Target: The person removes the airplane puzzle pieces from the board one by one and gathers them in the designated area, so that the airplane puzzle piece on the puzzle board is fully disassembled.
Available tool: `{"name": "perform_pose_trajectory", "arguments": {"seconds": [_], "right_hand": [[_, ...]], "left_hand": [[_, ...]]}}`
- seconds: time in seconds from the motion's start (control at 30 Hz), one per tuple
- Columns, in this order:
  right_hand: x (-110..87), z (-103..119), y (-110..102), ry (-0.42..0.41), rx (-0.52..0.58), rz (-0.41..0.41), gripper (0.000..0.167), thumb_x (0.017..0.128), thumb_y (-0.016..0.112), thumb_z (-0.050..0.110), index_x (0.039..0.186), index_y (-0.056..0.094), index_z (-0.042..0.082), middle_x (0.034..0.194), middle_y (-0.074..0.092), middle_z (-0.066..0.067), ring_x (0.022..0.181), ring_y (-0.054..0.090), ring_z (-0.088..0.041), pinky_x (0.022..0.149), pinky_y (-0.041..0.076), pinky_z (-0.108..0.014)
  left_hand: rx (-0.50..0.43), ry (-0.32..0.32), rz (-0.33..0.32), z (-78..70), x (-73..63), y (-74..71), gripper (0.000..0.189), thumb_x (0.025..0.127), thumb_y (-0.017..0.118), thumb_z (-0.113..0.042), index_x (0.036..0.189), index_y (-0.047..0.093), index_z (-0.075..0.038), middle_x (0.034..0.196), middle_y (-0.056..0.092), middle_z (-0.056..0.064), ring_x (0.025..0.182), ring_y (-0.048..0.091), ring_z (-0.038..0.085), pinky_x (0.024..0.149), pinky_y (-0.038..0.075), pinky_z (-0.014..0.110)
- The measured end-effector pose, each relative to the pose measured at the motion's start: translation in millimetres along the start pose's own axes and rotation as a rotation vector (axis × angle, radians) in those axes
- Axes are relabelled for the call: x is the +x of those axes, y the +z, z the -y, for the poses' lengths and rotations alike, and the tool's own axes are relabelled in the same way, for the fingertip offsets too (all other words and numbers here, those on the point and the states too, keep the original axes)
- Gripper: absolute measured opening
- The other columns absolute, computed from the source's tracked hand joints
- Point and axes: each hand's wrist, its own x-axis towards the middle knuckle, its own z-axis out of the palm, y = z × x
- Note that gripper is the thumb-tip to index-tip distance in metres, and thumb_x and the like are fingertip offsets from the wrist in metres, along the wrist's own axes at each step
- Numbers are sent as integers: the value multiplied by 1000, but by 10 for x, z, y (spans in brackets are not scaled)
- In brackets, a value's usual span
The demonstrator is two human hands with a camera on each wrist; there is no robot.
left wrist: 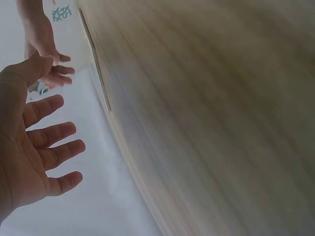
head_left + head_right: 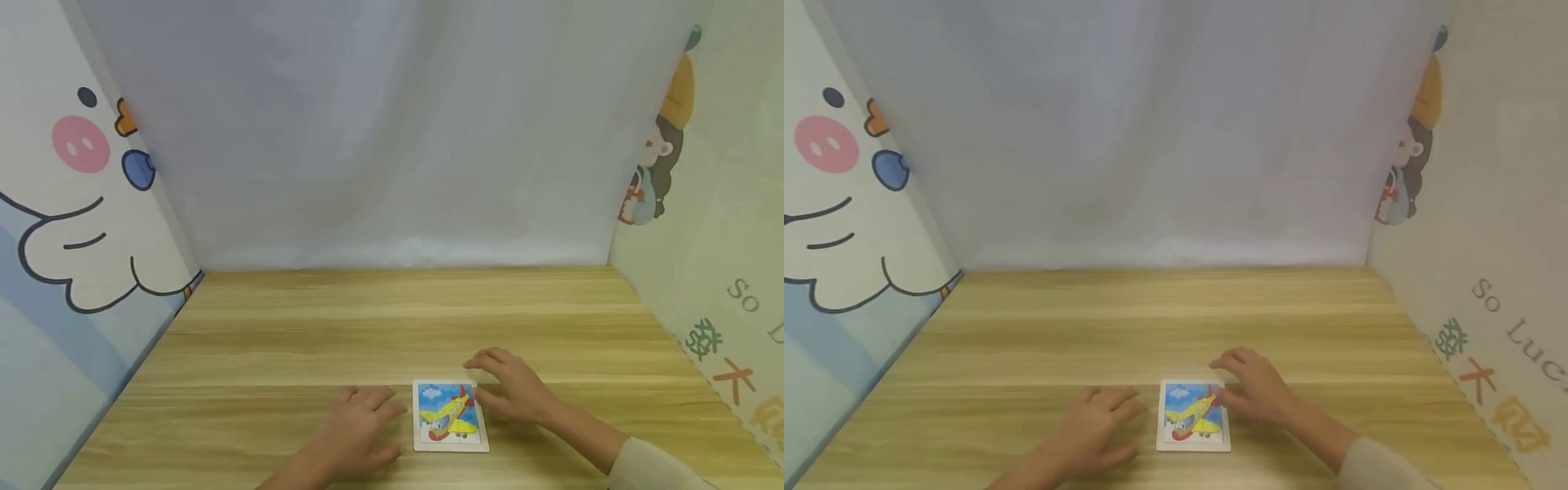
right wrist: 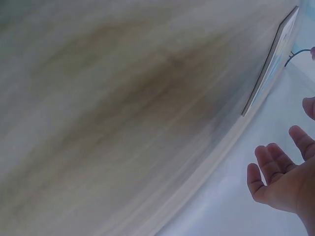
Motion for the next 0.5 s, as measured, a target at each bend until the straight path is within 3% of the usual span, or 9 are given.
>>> {"name": "perform_pose_trajectory", "arguments": {"seconds": [0.3, 0.5], "right_hand": [[92, 9, 68, -9, 88, 101, 33, 80, 72, 16, 110, 63, 7, 110, 60, -4, 102, 56, -23, 81, 48, -44], [176, 44, 123, 56, 176, 210, 33, 84, 69, 19, 114, 61, 7, 115, 58, -2, 107, 53, -22, 86, 45, -44]], "left_hand": [[-8, 84, 7, -95, 102, 87, 47, 79, 65, -46, 117, 61, -19, 117, 58, 4, 107, 54, 20, 85, 42, 49], [11, 159, 55, -176, 180, 123, 47, 80, 65, -47, 118, 61, -20, 119, 58, 3, 106, 56, 18, 83, 44, 49]]}}
